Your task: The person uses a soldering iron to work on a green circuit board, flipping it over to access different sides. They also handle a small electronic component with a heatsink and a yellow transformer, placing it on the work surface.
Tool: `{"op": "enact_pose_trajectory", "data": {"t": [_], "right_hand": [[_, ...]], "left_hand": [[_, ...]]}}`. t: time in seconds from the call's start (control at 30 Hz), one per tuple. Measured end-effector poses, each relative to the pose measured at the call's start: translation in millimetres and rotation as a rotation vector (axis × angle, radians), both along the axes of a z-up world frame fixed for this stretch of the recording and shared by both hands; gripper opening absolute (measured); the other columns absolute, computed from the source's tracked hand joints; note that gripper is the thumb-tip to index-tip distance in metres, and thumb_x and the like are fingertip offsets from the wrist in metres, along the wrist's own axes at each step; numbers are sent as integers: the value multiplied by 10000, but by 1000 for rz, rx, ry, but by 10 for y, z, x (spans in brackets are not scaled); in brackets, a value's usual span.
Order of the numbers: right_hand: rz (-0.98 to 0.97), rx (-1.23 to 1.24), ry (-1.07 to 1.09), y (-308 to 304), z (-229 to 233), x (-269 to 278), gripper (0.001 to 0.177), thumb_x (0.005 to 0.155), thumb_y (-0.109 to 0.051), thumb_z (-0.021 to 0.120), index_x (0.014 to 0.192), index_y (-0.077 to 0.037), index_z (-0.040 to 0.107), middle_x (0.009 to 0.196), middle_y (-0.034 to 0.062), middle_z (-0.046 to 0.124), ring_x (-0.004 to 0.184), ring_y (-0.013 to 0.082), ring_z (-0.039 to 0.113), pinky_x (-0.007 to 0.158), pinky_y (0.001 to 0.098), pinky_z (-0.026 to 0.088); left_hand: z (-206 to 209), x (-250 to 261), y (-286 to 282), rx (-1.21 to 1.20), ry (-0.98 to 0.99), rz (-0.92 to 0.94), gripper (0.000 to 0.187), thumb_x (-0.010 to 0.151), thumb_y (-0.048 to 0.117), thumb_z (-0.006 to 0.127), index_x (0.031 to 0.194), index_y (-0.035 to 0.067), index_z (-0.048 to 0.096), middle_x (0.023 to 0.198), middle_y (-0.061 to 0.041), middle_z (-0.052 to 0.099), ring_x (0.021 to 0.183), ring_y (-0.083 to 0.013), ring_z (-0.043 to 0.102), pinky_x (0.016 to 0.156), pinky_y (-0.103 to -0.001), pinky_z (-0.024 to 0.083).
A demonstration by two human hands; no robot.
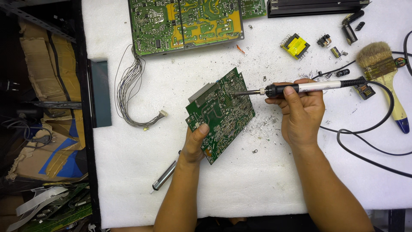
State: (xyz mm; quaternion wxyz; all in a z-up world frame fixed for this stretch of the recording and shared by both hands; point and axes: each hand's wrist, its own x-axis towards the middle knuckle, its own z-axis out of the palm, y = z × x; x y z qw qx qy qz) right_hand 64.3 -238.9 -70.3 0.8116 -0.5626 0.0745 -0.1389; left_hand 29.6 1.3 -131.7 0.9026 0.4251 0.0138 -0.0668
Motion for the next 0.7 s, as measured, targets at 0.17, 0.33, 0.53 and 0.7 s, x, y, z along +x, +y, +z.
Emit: {"op": "enact_pose_trajectory", "data": {"t": [0.17,0.33,0.53,0.7], "right_hand": [[1,-7,7,23,34,5,245,1075,-74,596,1235,-59,411,1090,240,729,907,270,780,784,366,709],[1,-8,9,20,10,13,239,1078,-73,593,1233,-62,411,1086,235,729,907,270,780,788,369,709],[5,20,26,-17,-55,41,225,1083,-70,586,1235,-60,420,1076,226,734,898,268,784,782,360,715],[-39,111,114,-16,-54,61,191,1037,-28,665,1148,-27,508,952,187,736,744,262,786,667,340,729]], "left_hand": [[79,0,-43,-9,-7,0,653,876,241,644,1487,28,558,1216,-202,751,1068,-258,728,976,-488,607],[34,15,-8,3,-20,-15,663,878,252,635,1493,20,550,1216,-209,748,1069,-264,725,970,-484,611],[-25,2,4,21,-39,-27,697,848,252,647,1501,31,544,1219,-221,743,1064,-278,731,958,-498,614],[85,8,-18,12,-42,-28,690,847,254,659,1497,51,552,1212,-197,752,1064,-265,728,976,-489,606]]}}
